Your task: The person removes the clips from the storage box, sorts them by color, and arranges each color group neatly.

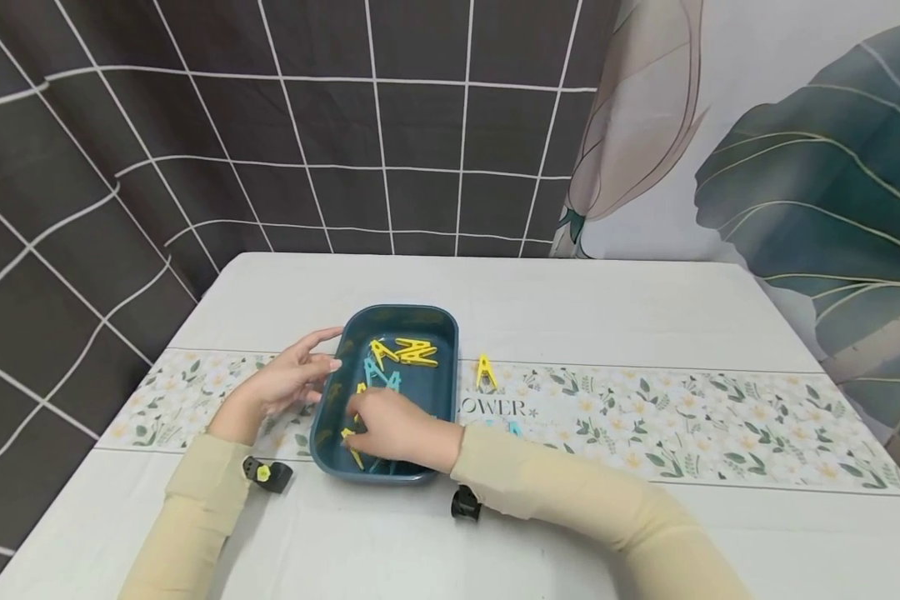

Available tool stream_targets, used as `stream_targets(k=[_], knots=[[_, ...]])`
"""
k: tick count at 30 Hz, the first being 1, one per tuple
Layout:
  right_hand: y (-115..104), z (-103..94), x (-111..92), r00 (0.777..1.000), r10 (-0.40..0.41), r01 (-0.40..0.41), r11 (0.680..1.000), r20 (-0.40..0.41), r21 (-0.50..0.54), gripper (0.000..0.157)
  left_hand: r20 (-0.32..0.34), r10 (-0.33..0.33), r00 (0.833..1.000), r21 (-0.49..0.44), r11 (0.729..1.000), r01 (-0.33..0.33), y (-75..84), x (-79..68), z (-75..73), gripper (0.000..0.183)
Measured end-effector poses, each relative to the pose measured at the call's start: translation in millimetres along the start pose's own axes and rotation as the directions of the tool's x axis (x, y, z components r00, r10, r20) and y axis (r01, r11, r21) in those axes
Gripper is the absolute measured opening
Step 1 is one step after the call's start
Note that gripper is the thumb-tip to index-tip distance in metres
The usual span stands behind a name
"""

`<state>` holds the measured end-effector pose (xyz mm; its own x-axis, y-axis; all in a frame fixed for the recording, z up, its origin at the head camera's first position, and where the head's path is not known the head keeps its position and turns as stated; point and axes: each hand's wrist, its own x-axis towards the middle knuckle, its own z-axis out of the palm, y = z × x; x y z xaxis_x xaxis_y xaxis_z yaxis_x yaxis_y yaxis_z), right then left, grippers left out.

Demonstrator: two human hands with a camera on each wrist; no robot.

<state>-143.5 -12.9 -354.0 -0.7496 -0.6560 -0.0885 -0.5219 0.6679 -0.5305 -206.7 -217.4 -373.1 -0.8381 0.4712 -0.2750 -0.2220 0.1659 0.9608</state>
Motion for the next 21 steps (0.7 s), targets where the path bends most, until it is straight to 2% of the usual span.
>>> stream_targets(k=[6, 12, 21], knots=[[-4.0, 11.5, 2.3, 0.998, -0.039, 0.040, 0.999, 0.047, -0.028, 0.026, -0.039, -0.020, 0.999, 0.044, 0.999, 0.022, -1.2, 2.0, 1.3, 0.068], [-3.4, 17.1, 4.6, 0.998, -0.028, 0.034, 0.995, 0.063, -0.094, 0.029, -0.059, -0.016, 0.998, 0.069, 0.997, 0.020, 0.1, 0.7, 1.5, 0.067], [-1.3, 17.0, 7.2, 0.992, 0.035, -0.033, 0.999, 0.119, -0.016, 0.034, -0.041, 0.006, 0.999, 0.057, 0.998, -0.004, -1.9, -0.2, 1.6, 0.067]])
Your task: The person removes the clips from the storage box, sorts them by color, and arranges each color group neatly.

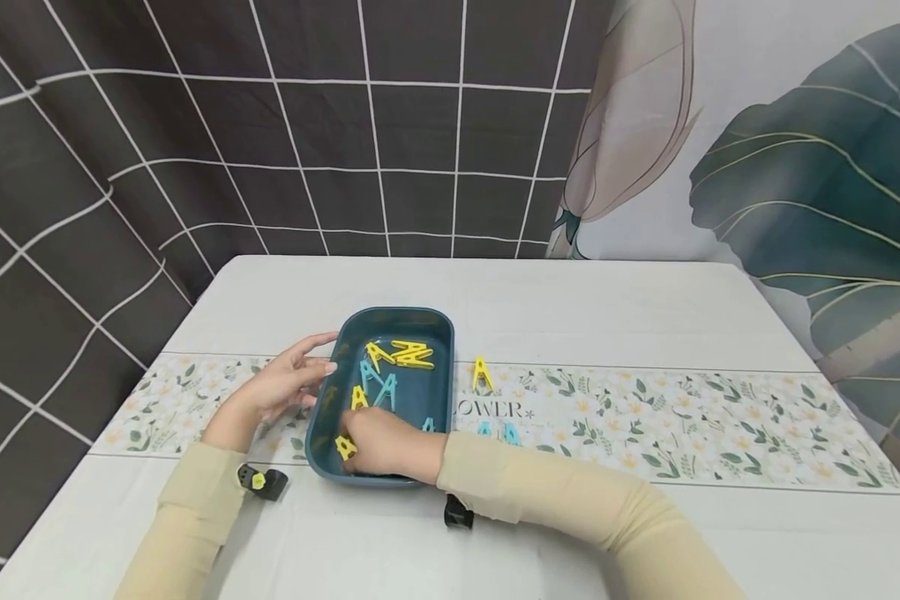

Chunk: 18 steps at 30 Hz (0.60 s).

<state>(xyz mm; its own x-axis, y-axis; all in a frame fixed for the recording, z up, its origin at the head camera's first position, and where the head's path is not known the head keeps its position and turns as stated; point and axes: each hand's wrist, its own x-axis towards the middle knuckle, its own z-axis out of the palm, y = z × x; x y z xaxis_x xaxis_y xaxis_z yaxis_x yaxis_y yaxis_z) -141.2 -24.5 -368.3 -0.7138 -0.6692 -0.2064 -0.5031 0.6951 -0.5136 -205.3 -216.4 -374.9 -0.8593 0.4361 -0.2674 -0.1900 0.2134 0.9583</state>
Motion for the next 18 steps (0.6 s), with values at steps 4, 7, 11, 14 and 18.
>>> stream_targets(k=[4, 7, 11, 14, 18], knots=[[0.2, -0.8, 0.0, 0.999, 0.007, -0.008, 1.000, 0.040, 0.019, 0.033, 0.013, 0.012, 1.000, -0.014, 1.000, -0.012, -1.4, -0.4, -0.1, 0.066], [1.2, -0.3, 1.3, 0.998, -0.001, 0.001, 1.000, 0.057, 0.010, 0.032, 0.014, 0.014, 1.000, -0.019, 1.000, -0.013, -2.0, -0.8, 0.4, 0.066], [1.9, -0.3, 2.8, 0.998, -0.010, 0.011, 1.000, 0.062, -0.020, 0.034, 0.013, 0.014, 1.000, -0.023, 1.000, -0.013, -1.5, -1.7, 0.9, 0.065], [2.0, -0.5, 3.1, 0.998, 0.000, 0.002, 1.000, 0.070, -0.019, 0.034, 0.012, 0.009, 1.000, -0.029, 1.000, -0.009, -1.3, -1.9, 1.2, 0.066], [2.0, -0.5, 3.2, 0.997, 0.014, -0.015, 1.000, 0.081, 0.002, 0.033, 0.005, -0.001, 1.000, -0.031, 1.000, 0.001, -2.0, -1.4, 1.0, 0.066]])
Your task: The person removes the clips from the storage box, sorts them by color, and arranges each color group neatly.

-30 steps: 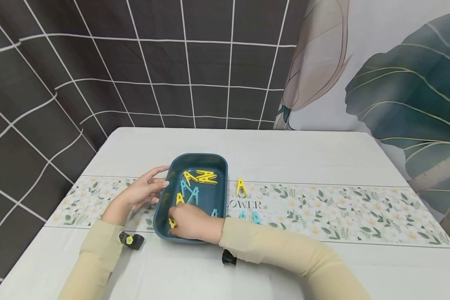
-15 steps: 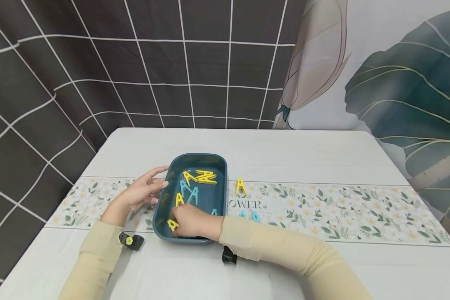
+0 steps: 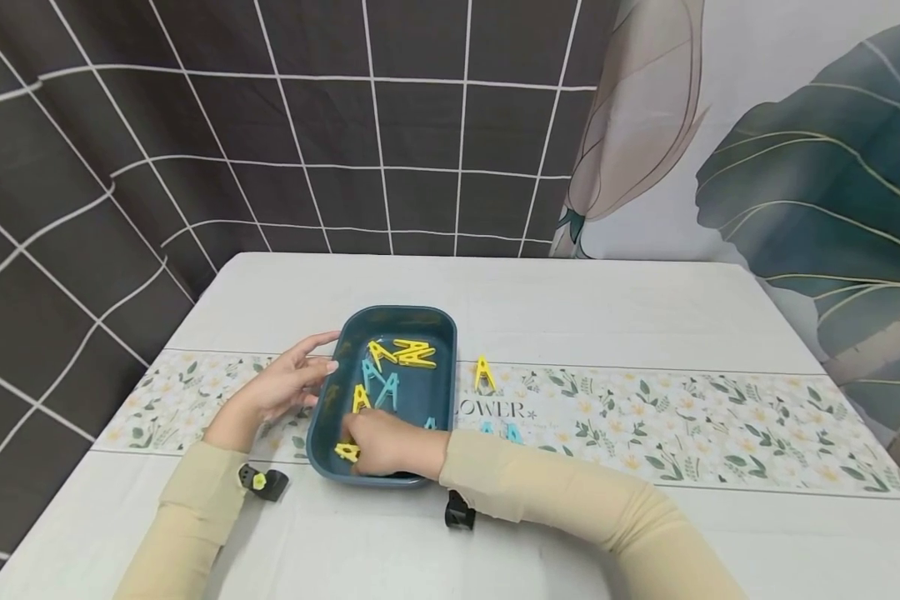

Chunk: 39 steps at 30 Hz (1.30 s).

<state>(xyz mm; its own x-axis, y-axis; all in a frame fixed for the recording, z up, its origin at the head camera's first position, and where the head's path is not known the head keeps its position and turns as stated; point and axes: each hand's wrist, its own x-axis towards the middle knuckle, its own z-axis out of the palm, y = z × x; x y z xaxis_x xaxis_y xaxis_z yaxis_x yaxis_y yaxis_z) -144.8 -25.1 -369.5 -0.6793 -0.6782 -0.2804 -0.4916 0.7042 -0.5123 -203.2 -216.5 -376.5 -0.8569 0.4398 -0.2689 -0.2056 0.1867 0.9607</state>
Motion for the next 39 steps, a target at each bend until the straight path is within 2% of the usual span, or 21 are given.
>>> stream_targets(k=[9, 15, 25, 33, 39], knots=[[0.1, -2.6, -3.3, 0.999, -0.004, 0.009, 0.991, -0.040, 0.134, 0.029, -0.014, -0.014, 1.000, 0.015, 1.000, 0.014, -0.9, 1.5, 0.4, 0.065], [-1.0, -4.0, -5.5, 0.996, -0.054, 0.066, 0.983, -0.075, 0.172, 0.025, -0.015, -0.013, 1.000, 0.018, 1.000, 0.014, -0.5, 0.8, -0.9, 0.065], [-2.1, -4.2, -10.9, 0.985, -0.132, 0.142, 0.986, -0.112, 0.087, 0.025, 0.013, 0.003, 1.000, 0.010, 1.000, -0.004, 0.4, -0.3, 0.5, 0.066], [-6.0, -11.8, -25.3, 0.958, -0.126, 0.163, 0.978, -0.258, 0.128, 0.019, 0.007, -0.001, 1.000, 0.023, 1.000, 0.001, 1.7, 0.1, 1.5, 0.065], [-4.1, -21.3, -37.0, 0.941, -0.111, 0.165, 0.975, -0.319, 0.148, 0.017, 0.010, 0.011, 1.000, 0.037, 0.999, -0.012, 1.3, -1.1, 1.1, 0.066]])
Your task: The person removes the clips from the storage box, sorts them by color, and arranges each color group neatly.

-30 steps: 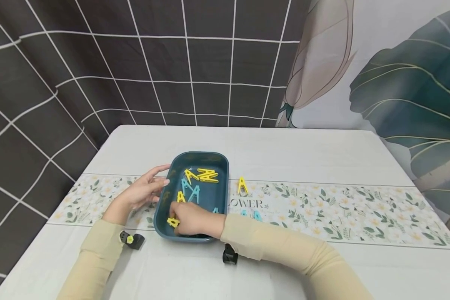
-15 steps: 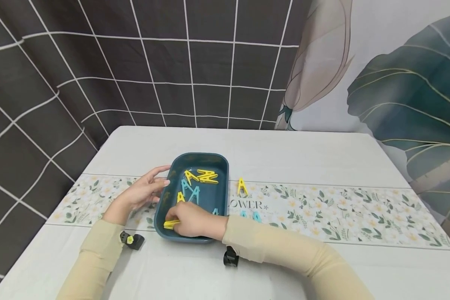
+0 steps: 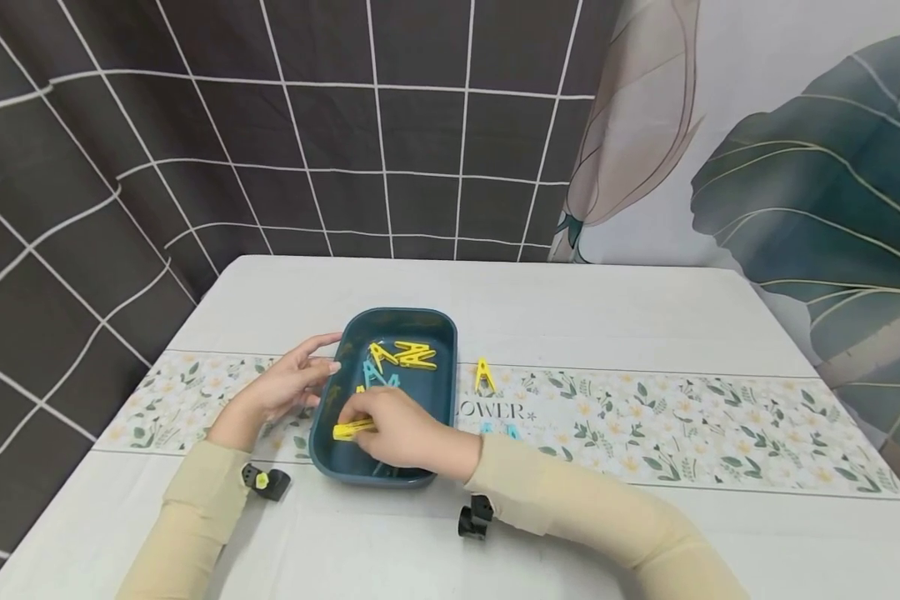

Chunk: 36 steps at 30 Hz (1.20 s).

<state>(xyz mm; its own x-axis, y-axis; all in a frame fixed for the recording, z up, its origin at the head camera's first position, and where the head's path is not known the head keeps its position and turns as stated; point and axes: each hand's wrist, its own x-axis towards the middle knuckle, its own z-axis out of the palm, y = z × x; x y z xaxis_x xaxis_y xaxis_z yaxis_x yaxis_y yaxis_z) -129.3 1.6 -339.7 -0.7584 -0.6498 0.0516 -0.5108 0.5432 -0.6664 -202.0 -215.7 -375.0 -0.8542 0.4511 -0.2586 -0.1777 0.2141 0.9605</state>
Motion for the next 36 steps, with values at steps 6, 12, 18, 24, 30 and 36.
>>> stream_targets(k=[6, 12, 18, 24, 30, 36], knots=[[1.3, -13.1, -10.5, 0.995, 0.033, -0.031, 0.999, -0.090, 0.030, 0.017, -0.006, -0.001, 1.000, 0.006, 1.000, 0.001, -0.4, 0.0, 0.6, 0.065], [4.6, -26.8, -20.6, 0.981, 0.097, -0.081, 0.992, -0.165, 0.100, 0.015, -0.016, -0.001, 1.000, 0.018, 1.000, 0.002, 1.0, -0.8, 0.7, 0.067], [11.0, -39.6, -28.9, 0.970, 0.121, -0.085, 0.982, -0.212, 0.170, 0.015, -0.039, -0.011, 0.999, 0.023, 1.000, 0.012, 0.8, 0.2, 1.5, 0.067], [18.1, -50.3, -36.5, 0.962, 0.122, -0.063, 0.970, -0.245, 0.233, 0.018, -0.052, -0.017, 0.998, 0.036, 0.999, 0.019, 2.0, 1.1, 1.1, 0.066], [26.3, -59.7, -41.7, 0.952, 0.153, -0.089, 0.967, -0.265, 0.237, 0.017, -0.055, -0.001, 0.998, 0.064, 0.998, 0.005, 3.9, 0.5, 2.0, 0.067], [38.8, -63.8, -47.7, 0.938, 0.197, -0.126, 0.961, -0.287, 0.246, 0.018, -0.076, -0.006, 0.997, 0.094, 0.995, 0.013, 4.2, -2.4, 4.6, 0.065]])
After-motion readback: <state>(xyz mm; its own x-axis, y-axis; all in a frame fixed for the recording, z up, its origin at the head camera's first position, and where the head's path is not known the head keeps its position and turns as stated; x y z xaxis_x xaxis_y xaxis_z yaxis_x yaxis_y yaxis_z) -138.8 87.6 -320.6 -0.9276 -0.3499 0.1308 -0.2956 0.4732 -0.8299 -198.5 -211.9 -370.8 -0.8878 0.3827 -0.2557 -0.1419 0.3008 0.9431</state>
